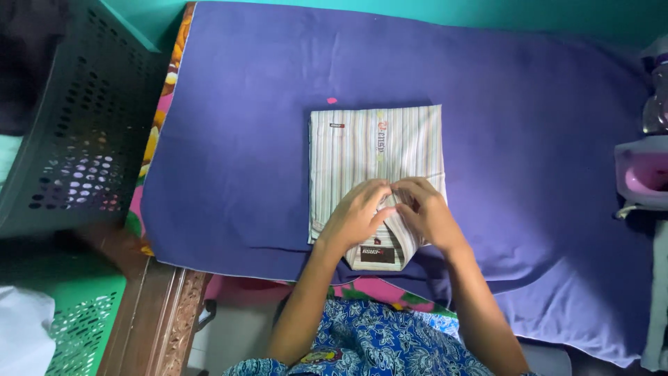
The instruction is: Ironing a striped shirt and then folding it using a cardboard guide.
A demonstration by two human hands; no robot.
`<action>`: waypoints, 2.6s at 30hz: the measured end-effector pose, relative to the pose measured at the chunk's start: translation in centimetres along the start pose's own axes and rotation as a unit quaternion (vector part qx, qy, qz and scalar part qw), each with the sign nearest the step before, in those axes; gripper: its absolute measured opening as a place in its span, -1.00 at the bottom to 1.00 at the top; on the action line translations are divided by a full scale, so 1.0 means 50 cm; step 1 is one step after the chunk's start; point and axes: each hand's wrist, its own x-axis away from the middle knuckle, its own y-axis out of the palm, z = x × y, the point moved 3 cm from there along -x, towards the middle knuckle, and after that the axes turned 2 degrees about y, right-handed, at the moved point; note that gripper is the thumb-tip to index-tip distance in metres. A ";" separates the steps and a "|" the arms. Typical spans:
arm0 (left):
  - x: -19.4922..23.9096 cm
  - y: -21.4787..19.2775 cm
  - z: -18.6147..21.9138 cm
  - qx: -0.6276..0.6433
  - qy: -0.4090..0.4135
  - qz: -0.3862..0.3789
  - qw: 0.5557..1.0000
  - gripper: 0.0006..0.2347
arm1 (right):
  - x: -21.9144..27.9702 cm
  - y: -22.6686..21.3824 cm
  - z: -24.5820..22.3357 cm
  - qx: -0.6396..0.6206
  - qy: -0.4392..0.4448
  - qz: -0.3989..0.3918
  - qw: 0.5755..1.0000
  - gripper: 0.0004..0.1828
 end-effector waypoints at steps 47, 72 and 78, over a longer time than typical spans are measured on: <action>0.078 0.058 -0.031 -0.112 -0.092 0.006 0.989 -0.67 | 0.098 0.107 0.017 0.339 -0.114 0.076 0.931 -0.23; -0.024 0.091 -0.112 -0.265 -0.049 0.009 0.963 -0.50 | -0.079 0.105 0.066 0.335 -0.080 0.191 0.919 -0.32; -0.060 0.117 -0.064 -0.302 -0.031 0.004 0.953 -0.44 | -0.080 0.040 0.077 0.323 -0.109 0.221 0.914 -0.39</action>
